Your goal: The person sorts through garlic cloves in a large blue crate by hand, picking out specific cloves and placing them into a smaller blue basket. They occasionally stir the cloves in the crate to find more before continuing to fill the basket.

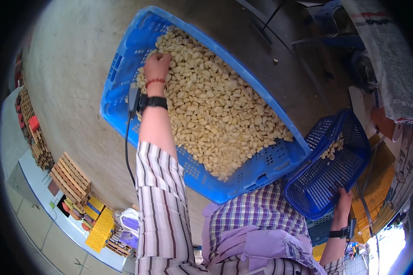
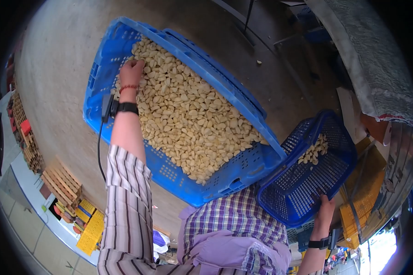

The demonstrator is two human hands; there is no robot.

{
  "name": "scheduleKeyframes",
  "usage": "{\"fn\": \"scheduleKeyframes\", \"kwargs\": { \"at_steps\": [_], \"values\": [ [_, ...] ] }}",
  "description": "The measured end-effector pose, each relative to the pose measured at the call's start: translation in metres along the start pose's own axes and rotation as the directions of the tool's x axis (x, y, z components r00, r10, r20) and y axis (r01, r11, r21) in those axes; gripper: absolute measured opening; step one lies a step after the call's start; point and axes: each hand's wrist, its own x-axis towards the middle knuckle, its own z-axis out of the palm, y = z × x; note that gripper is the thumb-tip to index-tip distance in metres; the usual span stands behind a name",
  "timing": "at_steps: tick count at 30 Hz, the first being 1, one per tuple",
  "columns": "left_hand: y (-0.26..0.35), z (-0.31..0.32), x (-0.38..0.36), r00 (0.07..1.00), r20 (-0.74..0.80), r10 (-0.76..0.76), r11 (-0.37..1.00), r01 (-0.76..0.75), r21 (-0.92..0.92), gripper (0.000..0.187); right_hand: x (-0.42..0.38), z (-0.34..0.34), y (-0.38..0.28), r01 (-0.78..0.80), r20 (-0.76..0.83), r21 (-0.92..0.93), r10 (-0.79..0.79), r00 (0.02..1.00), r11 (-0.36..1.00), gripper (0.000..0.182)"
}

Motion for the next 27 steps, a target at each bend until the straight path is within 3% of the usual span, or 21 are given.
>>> {"fn": "scheduleKeyframes", "kwargs": {
  "at_steps": [1,3,5,6,7,8,9,10,12,13,14,16,18,20,22,23,25,26,27],
  "values": [
    [0.007,-0.004,-0.006,1.000,-0.017,0.022,0.921,-0.027,-0.388,0.030,-0.001,0.001,-0.001,0.002,-0.014,-0.016,-0.002,1.000,1.000,0.031],
    [0.045,-0.014,-0.059,0.974,0.224,-0.032,0.632,0.193,-0.751,0.023,-0.005,0.006,-0.006,0.004,-0.015,-0.020,-0.005,1.000,1.000,0.032],
    [0.095,-0.018,-0.127,0.943,0.270,0.194,0.444,0.161,-0.881,0.022,-0.005,0.006,-0.006,0.005,-0.014,-0.033,-0.006,1.000,0.999,0.032],
    [0.114,-0.020,-0.159,0.883,0.338,0.325,0.450,0.170,-0.877,0.018,-0.003,0.005,-0.005,-0.009,-0.001,-0.025,0.009,1.000,1.000,0.033],
    [0.130,-0.006,-0.192,0.842,0.260,0.472,0.339,0.099,-0.936,0.017,-0.002,0.004,-0.004,-0.023,0.013,-0.019,0.023,1.000,1.000,0.034],
    [0.150,-0.007,-0.221,0.761,0.322,0.564,0.467,0.028,-0.884,0.016,-0.003,0.005,-0.004,-0.023,0.018,-0.026,0.024,1.000,0.999,0.034],
    [0.170,-0.007,-0.250,0.706,0.306,0.639,0.416,0.018,-0.909,0.016,-0.003,0.005,-0.006,-0.028,0.004,-0.026,0.028,1.000,0.999,0.035],
    [0.187,0.000,-0.277,0.656,0.341,0.673,0.330,0.146,-0.932,0.019,-0.004,0.006,-0.007,-0.032,-0.010,-0.025,0.032,0.999,0.999,0.036],
    [0.215,0.003,-0.314,0.487,0.500,0.716,0.422,0.268,-0.866,0.029,0.000,0.003,-0.007,-0.011,0.025,-0.014,0.012,1.000,1.000,0.036],
    [0.223,0.010,-0.334,0.590,0.291,0.753,0.374,-0.021,-0.927,0.035,0.001,0.001,-0.005,0.007,0.054,0.002,-0.007,0.998,1.000,0.037],
    [0.231,0.007,-0.342,0.622,0.058,0.781,0.316,-0.313,-0.896,0.041,0.001,-0.001,-0.004,0.005,0.054,-0.005,-0.005,0.999,1.000,0.037],
    [0.224,-0.001,-0.346,0.586,0.110,0.803,0.373,-0.349,-0.859,0.048,0.007,-0.005,0.000,0.049,0.043,-0.019,-0.048,0.998,0.999,0.037],
    [0.201,0.000,-0.339,0.795,-0.030,0.606,0.444,-0.370,-0.816,0.044,0.008,-0.009,0.002,0.049,0.041,-0.041,-0.047,0.998,0.998,0.036],
    [0.154,0.024,-0.334,0.911,0.008,0.411,0.655,-0.290,-0.698,0.038,0.009,-0.010,0.003,0.050,0.042,-0.076,-0.047,0.998,0.996,0.035],
    [0.100,0.064,-0.334,0.894,0.325,0.308,0.588,0.089,-0.804,0.039,0.003,-0.001,-0.005,0.041,0.030,-0.054,-0.039,0.999,0.998,0.034],
    [0.089,0.083,-0.336,0.894,0.326,0.307,0.592,0.089,-0.801,0.039,0.002,0.003,-0.007,0.037,0.035,-0.042,-0.036,0.999,0.998,0.034],
    [0.075,0.118,-0.344,0.728,0.615,0.302,0.359,0.510,-0.781,0.043,0.003,0.002,-0.004,0.025,0.036,-0.035,-0.024,0.999,0.999,0.034],
    [0.068,0.131,-0.343,0.726,0.619,0.300,0.358,0.516,-0.778,0.043,0.006,-0.002,-0.001,0.032,0.048,-0.058,-0.029,0.998,0.998,0.034],
    [0.064,0.142,-0.338,0.735,0.499,0.460,0.574,0.182,-0.798,0.045,0.008,-0.004,0.000,0.043,0.059,-0.081,-0.038,0.998,0.996,0.034]
  ]
}}
